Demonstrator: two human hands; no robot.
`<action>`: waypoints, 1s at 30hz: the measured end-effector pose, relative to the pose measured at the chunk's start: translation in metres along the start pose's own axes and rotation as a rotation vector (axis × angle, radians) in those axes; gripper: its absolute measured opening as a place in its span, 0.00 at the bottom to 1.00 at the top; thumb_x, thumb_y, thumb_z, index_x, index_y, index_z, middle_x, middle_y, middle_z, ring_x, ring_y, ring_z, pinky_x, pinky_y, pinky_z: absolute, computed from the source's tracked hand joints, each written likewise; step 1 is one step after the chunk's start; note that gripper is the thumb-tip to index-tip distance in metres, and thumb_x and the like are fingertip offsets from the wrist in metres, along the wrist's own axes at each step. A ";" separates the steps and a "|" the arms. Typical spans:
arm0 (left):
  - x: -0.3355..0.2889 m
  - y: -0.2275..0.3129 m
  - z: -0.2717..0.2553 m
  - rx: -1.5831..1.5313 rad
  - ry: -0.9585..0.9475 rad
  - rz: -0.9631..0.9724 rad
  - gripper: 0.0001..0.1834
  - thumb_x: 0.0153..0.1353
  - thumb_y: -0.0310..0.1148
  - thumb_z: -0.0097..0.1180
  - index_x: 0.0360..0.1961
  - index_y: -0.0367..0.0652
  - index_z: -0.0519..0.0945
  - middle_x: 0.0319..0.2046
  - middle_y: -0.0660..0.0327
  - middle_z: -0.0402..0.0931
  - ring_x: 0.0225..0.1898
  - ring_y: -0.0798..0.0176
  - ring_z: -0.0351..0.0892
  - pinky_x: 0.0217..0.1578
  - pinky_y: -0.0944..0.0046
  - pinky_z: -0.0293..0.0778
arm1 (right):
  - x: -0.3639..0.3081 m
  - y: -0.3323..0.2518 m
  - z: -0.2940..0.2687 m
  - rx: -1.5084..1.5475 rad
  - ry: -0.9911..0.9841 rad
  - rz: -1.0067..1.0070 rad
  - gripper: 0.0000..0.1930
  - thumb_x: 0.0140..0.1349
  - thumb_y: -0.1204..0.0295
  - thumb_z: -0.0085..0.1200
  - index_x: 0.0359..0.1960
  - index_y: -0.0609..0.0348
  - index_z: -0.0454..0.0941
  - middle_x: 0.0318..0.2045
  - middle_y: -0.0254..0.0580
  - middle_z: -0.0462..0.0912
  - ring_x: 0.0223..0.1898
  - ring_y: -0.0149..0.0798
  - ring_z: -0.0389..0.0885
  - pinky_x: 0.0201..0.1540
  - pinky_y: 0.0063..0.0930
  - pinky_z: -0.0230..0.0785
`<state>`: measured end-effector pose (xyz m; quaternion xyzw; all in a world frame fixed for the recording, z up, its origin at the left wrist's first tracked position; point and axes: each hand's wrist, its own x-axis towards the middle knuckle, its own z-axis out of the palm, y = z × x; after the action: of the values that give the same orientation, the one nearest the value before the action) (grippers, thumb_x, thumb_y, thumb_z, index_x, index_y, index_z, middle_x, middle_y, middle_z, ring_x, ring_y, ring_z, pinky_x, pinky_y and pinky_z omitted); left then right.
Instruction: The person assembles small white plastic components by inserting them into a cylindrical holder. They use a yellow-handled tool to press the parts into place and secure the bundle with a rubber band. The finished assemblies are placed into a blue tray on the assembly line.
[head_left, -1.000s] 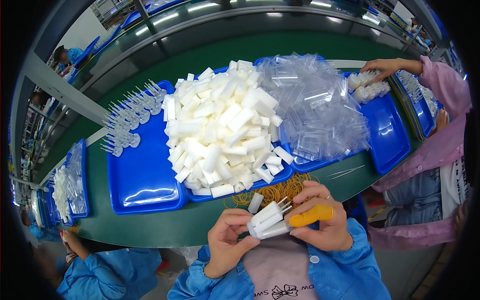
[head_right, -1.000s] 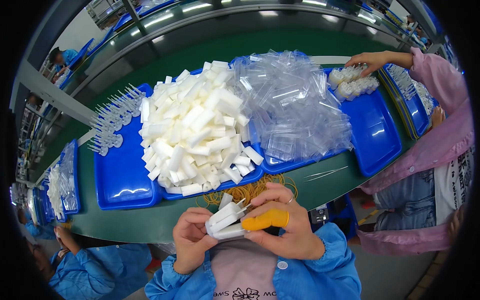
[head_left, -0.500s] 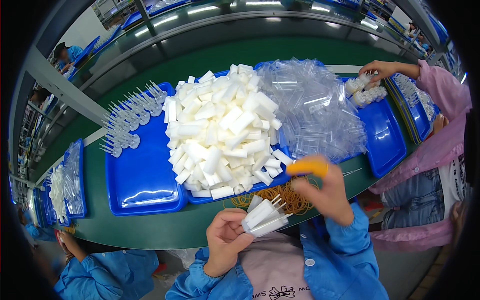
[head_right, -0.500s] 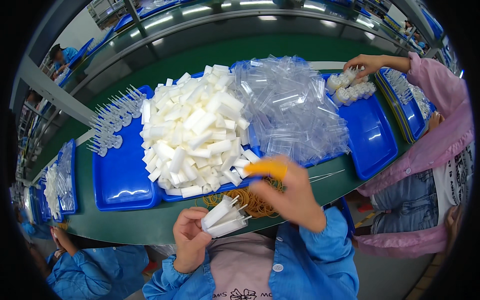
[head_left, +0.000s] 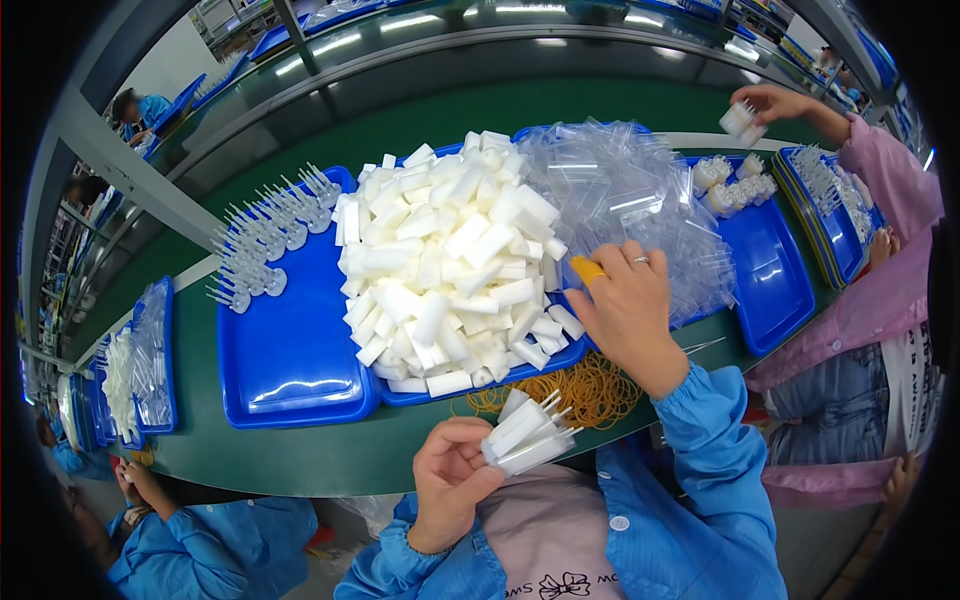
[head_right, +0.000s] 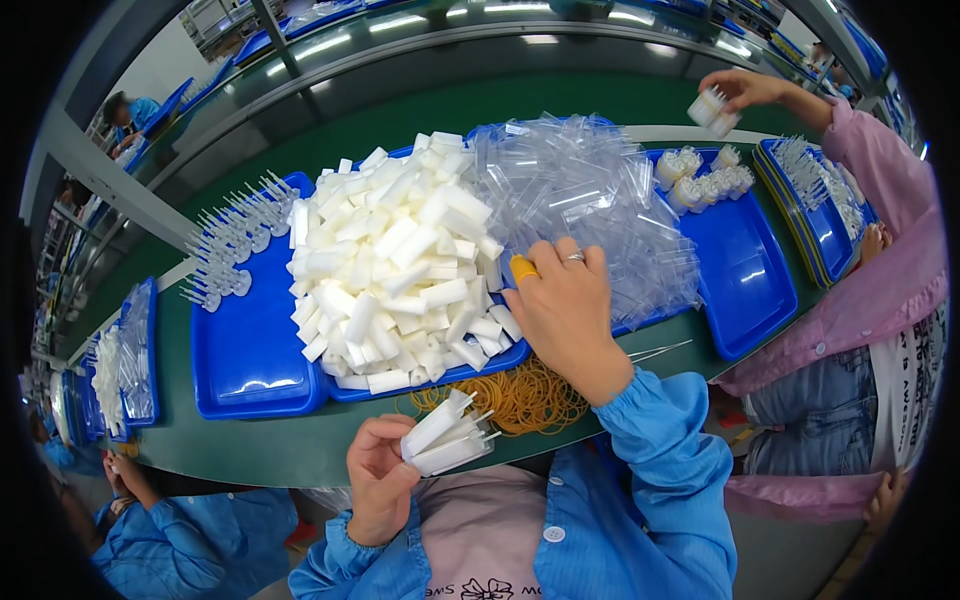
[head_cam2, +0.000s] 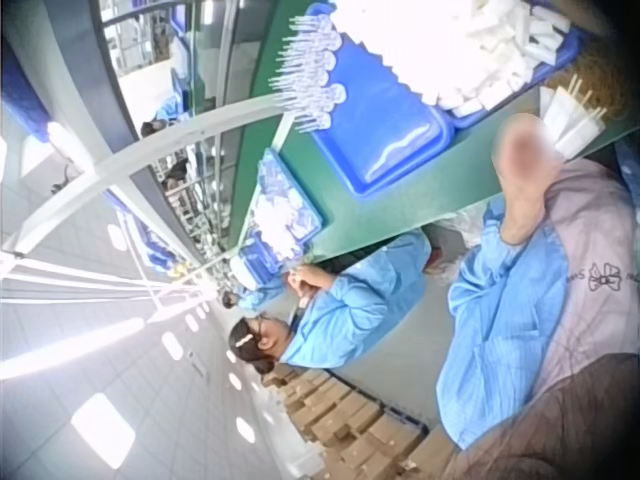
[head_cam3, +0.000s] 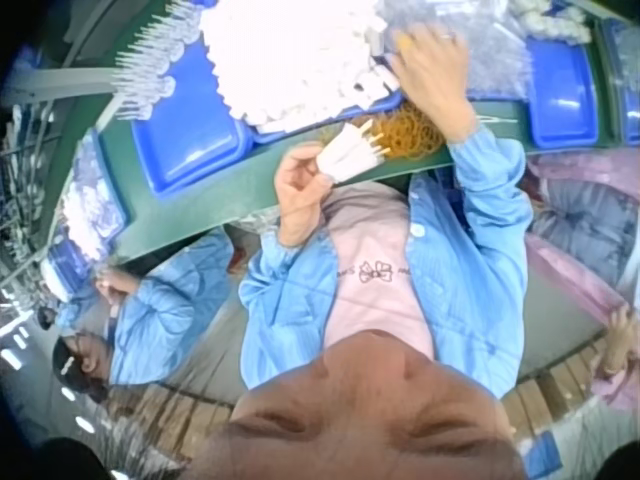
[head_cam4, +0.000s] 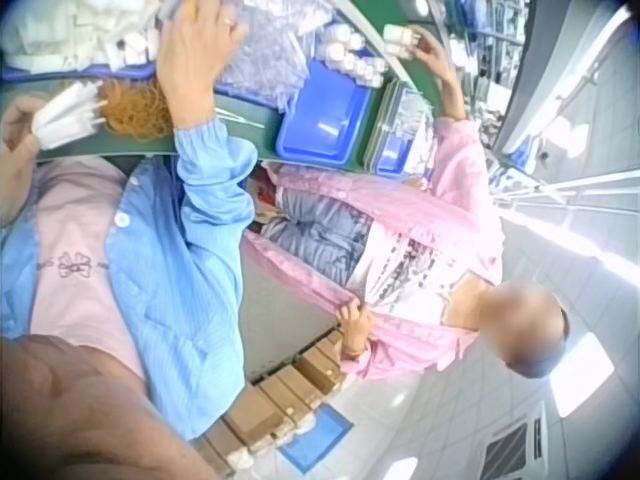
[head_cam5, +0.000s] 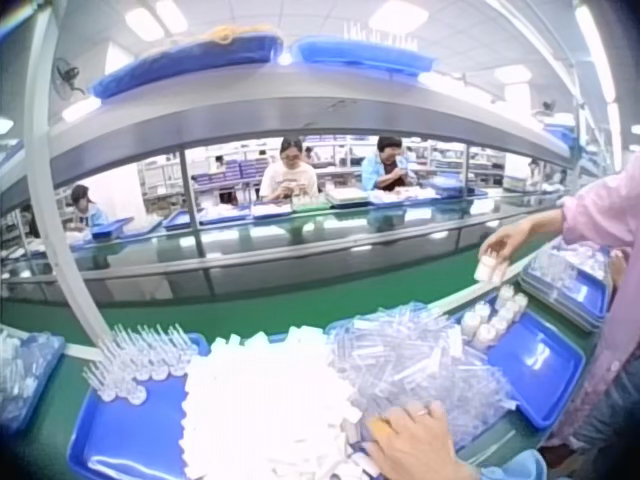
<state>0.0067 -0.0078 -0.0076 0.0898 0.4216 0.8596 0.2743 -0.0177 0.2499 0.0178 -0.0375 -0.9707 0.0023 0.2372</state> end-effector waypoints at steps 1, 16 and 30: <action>0.000 0.000 0.000 -0.003 0.005 -0.001 0.21 0.47 0.13 0.58 0.44 0.33 0.71 0.46 0.56 0.69 0.48 0.61 0.75 0.50 0.63 0.72 | -0.003 0.001 -0.003 0.005 0.046 -0.012 0.14 0.46 0.68 0.61 0.35 0.58 0.80 0.32 0.36 0.75 0.38 0.39 0.70 0.41 0.36 0.56; 0.000 0.000 0.006 0.323 -0.023 0.172 0.22 0.44 0.18 0.67 0.42 0.34 0.74 0.45 0.54 0.69 0.45 0.62 0.75 0.49 0.63 0.73 | -0.059 -0.016 -0.060 1.157 0.014 0.360 0.09 0.64 0.75 0.46 0.38 0.65 0.79 0.27 0.37 0.76 0.28 0.27 0.72 0.32 0.19 0.65; 0.000 0.010 0.019 0.926 -0.047 0.516 0.24 0.35 0.23 0.73 0.37 0.39 0.78 0.38 0.54 0.76 0.36 0.61 0.77 0.36 0.66 0.75 | -0.065 -0.027 -0.052 1.347 -0.023 0.465 0.08 0.62 0.75 0.50 0.40 0.66 0.76 0.26 0.36 0.79 0.27 0.25 0.75 0.31 0.19 0.66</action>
<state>0.0096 -0.0002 0.0119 0.3217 0.7149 0.6209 -0.0049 0.0616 0.2179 0.0344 -0.0888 -0.7275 0.6527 0.1920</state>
